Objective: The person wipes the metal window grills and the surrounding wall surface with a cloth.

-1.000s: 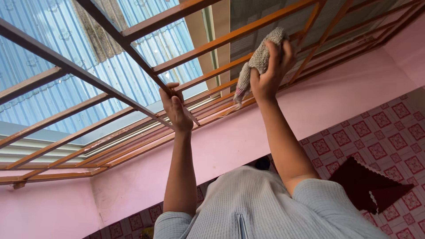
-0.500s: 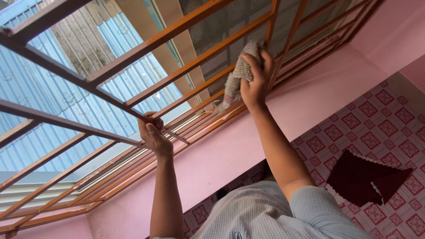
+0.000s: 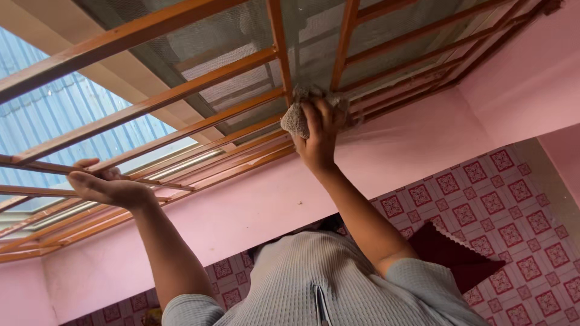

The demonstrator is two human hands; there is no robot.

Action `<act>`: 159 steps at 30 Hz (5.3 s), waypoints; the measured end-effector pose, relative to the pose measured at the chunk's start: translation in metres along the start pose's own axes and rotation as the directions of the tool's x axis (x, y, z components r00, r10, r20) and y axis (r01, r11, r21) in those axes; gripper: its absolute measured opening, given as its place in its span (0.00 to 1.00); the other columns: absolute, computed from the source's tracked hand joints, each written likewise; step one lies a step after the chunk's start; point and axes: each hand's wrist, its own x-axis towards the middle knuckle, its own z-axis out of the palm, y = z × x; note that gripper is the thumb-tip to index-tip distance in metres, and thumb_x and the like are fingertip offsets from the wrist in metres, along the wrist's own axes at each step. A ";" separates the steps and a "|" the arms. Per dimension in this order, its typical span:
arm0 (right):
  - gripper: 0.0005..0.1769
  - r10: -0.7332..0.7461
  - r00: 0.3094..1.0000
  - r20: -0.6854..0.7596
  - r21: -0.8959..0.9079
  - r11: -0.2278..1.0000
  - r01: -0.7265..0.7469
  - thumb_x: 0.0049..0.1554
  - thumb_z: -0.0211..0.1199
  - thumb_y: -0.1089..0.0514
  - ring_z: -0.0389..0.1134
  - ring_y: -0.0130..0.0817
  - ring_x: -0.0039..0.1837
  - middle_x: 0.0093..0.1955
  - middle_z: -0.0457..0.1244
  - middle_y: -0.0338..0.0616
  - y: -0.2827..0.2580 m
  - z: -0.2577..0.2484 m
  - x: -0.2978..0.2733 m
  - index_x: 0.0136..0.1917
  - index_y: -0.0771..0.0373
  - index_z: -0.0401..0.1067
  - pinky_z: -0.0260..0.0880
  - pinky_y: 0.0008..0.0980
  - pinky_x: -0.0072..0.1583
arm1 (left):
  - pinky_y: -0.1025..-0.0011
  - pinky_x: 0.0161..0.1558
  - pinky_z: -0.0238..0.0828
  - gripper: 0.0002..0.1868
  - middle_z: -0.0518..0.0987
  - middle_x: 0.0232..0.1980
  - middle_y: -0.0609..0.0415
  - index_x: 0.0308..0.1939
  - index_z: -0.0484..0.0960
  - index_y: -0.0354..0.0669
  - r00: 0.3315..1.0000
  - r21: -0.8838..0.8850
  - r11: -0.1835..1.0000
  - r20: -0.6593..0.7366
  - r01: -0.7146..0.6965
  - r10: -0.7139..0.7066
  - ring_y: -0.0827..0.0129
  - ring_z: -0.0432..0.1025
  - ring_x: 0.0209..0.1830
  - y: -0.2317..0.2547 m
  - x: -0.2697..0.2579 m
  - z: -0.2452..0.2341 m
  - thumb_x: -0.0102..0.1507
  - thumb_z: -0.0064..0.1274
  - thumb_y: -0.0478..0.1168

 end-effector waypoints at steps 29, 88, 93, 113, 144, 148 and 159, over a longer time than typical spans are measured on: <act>0.42 -0.023 0.984 0.174 -0.030 0.999 0.028 0.42 0.72 0.72 0.51 0.55 0.71 0.72 0.52 0.45 0.058 -0.032 -0.009 0.68 0.49 0.66 0.60 0.56 0.69 | 0.53 0.74 0.43 0.44 0.77 0.61 0.48 0.78 0.46 0.37 0.694 0.208 0.842 0.679 -0.497 0.241 0.57 0.72 0.64 0.078 -0.193 0.189 0.70 0.58 0.48; 0.30 -0.145 0.980 0.137 -0.122 0.979 0.162 0.56 0.69 0.49 0.52 0.48 0.78 0.72 0.59 0.44 0.295 -0.145 0.081 0.69 0.56 0.68 0.42 0.55 0.80 | 0.70 0.22 0.64 0.16 0.69 0.22 0.56 0.43 0.67 0.35 0.935 0.457 0.841 0.324 -0.291 0.147 0.69 0.66 0.16 0.096 -0.272 0.351 0.67 0.57 0.42; 0.28 0.005 0.988 -0.151 -0.050 0.999 -0.013 0.48 0.66 0.56 0.52 0.46 0.77 0.68 0.60 0.38 0.278 -0.096 0.069 0.63 0.50 0.70 0.39 0.57 0.80 | 0.71 0.21 0.63 0.17 0.67 0.23 0.58 0.44 0.66 0.36 0.948 0.483 0.834 0.290 -0.265 0.133 0.70 0.64 0.16 0.094 -0.276 0.356 0.69 0.57 0.44; 0.26 0.116 0.883 -0.456 0.431 0.896 0.106 0.66 0.54 0.46 0.51 0.44 0.81 0.75 0.55 0.43 0.244 -0.160 0.134 0.74 0.54 0.61 0.44 0.54 0.81 | 0.64 0.28 0.64 0.21 0.72 0.30 0.51 0.55 0.65 0.36 0.924 0.438 0.865 0.375 -0.245 0.072 0.63 0.67 0.26 0.080 -0.279 0.343 0.76 0.33 0.53; 0.37 -0.083 0.986 -0.144 0.136 0.985 0.103 0.64 0.56 0.40 0.31 0.47 0.88 0.85 0.46 0.40 0.131 -0.072 0.105 0.80 0.54 0.53 0.24 0.67 0.84 | 0.64 0.54 0.64 0.25 0.68 0.47 0.48 0.62 0.70 0.33 0.609 -0.040 0.925 0.764 0.377 -0.215 0.63 0.63 0.48 0.058 -0.251 0.303 0.75 0.39 0.53; 0.38 -0.274 0.959 0.070 0.129 0.956 0.263 0.62 0.55 0.47 0.33 0.55 0.85 0.86 0.41 0.38 0.102 -0.064 0.075 0.82 0.50 0.49 0.26 0.68 0.78 | 0.58 0.68 0.60 0.38 0.62 0.74 0.41 0.77 0.51 0.38 0.603 0.046 0.880 0.711 0.473 -0.362 0.54 0.60 0.73 0.058 -0.251 0.304 0.70 0.36 0.57; 0.41 -0.049 0.998 -0.026 -0.224 0.974 0.042 0.55 0.69 0.54 0.42 0.48 0.83 0.83 0.49 0.37 0.244 -0.146 0.126 0.78 0.51 0.58 0.40 0.59 0.78 | 0.71 0.38 0.54 0.15 0.64 0.33 0.60 0.45 0.69 0.43 0.772 -0.057 0.970 0.618 0.235 -0.151 0.74 0.56 0.33 0.087 -0.258 0.321 0.76 0.35 0.49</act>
